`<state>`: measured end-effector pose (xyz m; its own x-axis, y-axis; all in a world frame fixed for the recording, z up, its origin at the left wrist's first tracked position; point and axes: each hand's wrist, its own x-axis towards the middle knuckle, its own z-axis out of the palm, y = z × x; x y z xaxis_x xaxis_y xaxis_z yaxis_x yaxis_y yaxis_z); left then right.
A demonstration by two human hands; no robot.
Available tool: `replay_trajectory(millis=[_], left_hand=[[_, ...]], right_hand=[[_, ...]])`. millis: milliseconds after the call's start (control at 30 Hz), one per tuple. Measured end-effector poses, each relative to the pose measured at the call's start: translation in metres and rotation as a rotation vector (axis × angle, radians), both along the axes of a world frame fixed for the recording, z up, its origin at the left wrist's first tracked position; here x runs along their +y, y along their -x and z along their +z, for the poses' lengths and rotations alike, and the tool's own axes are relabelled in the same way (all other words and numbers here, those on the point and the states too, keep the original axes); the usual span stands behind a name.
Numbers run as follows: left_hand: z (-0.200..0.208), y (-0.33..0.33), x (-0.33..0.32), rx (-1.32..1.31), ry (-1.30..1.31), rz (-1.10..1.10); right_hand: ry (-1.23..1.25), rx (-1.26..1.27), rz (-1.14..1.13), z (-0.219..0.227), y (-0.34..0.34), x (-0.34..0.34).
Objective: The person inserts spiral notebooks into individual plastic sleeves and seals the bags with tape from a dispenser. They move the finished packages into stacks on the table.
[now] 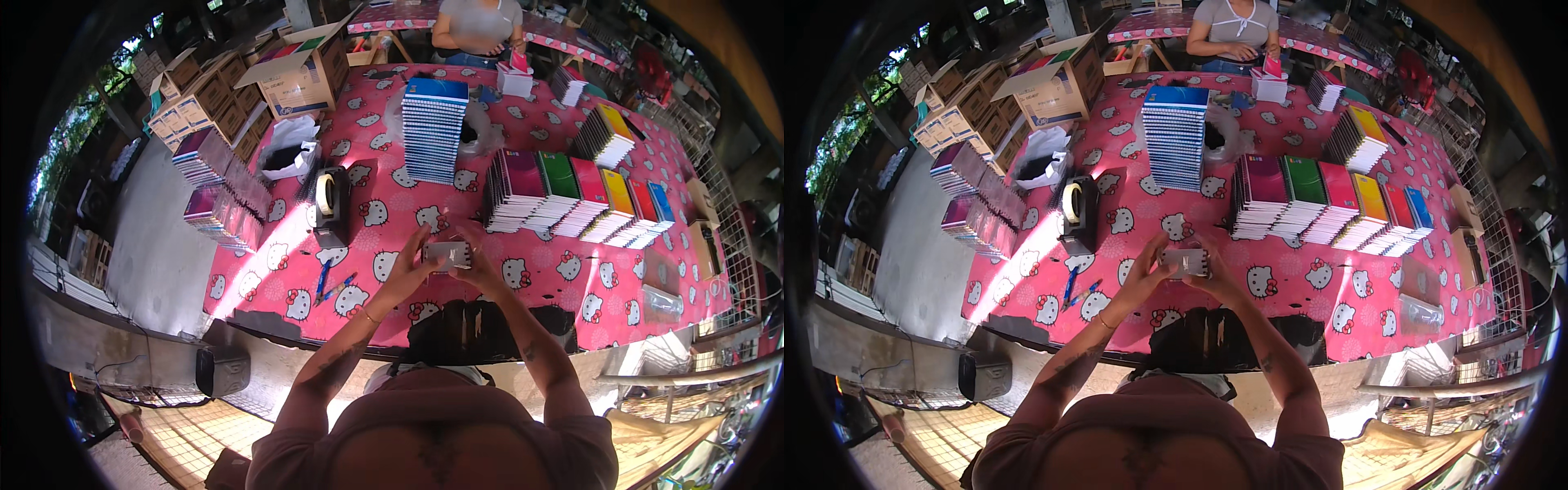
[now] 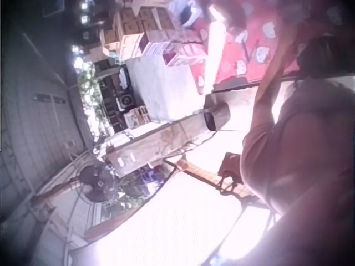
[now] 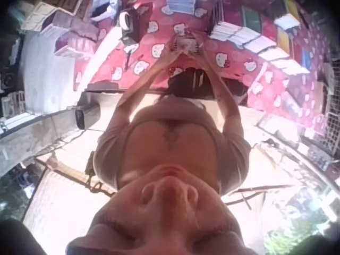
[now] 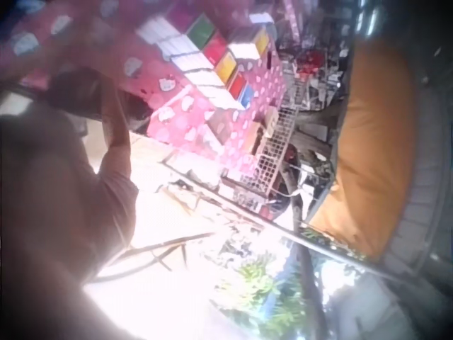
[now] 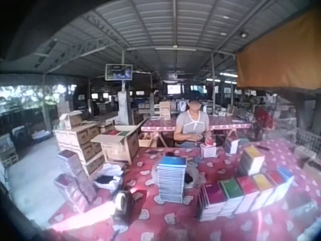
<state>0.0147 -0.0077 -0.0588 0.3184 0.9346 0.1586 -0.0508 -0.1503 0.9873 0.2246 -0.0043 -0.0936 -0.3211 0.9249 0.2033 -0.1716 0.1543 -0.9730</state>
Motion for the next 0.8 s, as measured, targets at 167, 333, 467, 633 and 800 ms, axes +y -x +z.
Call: replay_trajectory(millis=[167,333,467,633,800], left_hand=[[-0.013,-0.022,-0.006,-0.097,0.067,0.2],[0.021,0.083,0.03,0.416,-0.312,0.643],[-0.024,0.204,0.064,0.269,0.372,0.714],[-0.023,0.196,0.073,0.0,0.288,0.637],[-0.07,0.217,0.038,-0.033,0.264,0.682]], right_hand=[[-0.065,0.034,-0.296,-0.008,0.027,-0.005],[-0.227,-0.104,-0.454,0.052,-0.007,-0.002],[-0.509,-0.567,-0.451,0.114,0.028,-0.023],[-0.723,-1.007,-0.497,0.117,0.064,-0.034],[-0.61,-1.125,-0.374,0.101,0.072,-0.028]])
